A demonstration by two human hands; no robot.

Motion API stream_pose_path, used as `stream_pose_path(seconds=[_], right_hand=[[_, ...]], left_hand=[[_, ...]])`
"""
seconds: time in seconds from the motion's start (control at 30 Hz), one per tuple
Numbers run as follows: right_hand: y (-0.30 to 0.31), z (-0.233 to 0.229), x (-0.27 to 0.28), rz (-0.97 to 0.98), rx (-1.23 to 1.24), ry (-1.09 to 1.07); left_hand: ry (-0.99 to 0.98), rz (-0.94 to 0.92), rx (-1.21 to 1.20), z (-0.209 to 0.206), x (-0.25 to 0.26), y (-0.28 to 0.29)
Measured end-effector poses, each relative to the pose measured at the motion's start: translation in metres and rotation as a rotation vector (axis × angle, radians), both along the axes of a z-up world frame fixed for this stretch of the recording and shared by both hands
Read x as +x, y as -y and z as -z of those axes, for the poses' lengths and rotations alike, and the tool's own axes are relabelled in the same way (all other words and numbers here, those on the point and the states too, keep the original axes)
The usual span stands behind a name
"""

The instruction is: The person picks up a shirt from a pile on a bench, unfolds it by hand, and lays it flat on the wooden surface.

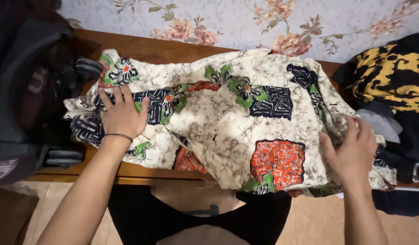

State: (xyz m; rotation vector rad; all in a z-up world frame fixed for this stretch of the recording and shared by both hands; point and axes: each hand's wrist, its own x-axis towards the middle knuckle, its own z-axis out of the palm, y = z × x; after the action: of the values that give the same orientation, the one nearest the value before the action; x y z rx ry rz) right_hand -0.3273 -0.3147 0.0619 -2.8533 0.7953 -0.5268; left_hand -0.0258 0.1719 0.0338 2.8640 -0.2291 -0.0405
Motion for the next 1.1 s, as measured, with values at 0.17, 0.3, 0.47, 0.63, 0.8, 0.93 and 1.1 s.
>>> stream_pose_path(seconds=[0.17, 0.3, 0.47, 0.63, 0.8, 0.93, 1.1], right_hand=[[0.046, 0.063, 0.042, -0.169, -0.181, -0.085], [0.047, 0.087, 0.078, -0.403, -0.242, -0.157], [0.11, 0.086, 0.14, -0.634, -0.064, -0.067], [0.158, 0.034, 0.159, -0.358, -0.239, -0.057], [0.023, 0.006, 0.06, -0.5, 0.064, 0.19], [-0.078, 0.017, -0.034, -0.66, 0.133, 0.082], [-0.079, 0.061, -0.09, -0.549, -0.026, 0.136]], left_hand=[[0.034, 0.011, 0.076, -0.011, -0.018, -0.005], [0.031, -0.001, 0.088, -0.009, -0.031, -0.002], [-0.018, 0.003, 0.031, -0.004, -0.012, -0.002], [0.126, 0.009, 0.116, 0.011, 0.042, 0.0], [0.22, -0.023, 0.135, 0.019, 0.044, 0.01], [0.341, -0.007, 0.261, 0.007, 0.029, 0.013], [0.456, 0.095, 0.249, -0.032, -0.008, 0.031]])
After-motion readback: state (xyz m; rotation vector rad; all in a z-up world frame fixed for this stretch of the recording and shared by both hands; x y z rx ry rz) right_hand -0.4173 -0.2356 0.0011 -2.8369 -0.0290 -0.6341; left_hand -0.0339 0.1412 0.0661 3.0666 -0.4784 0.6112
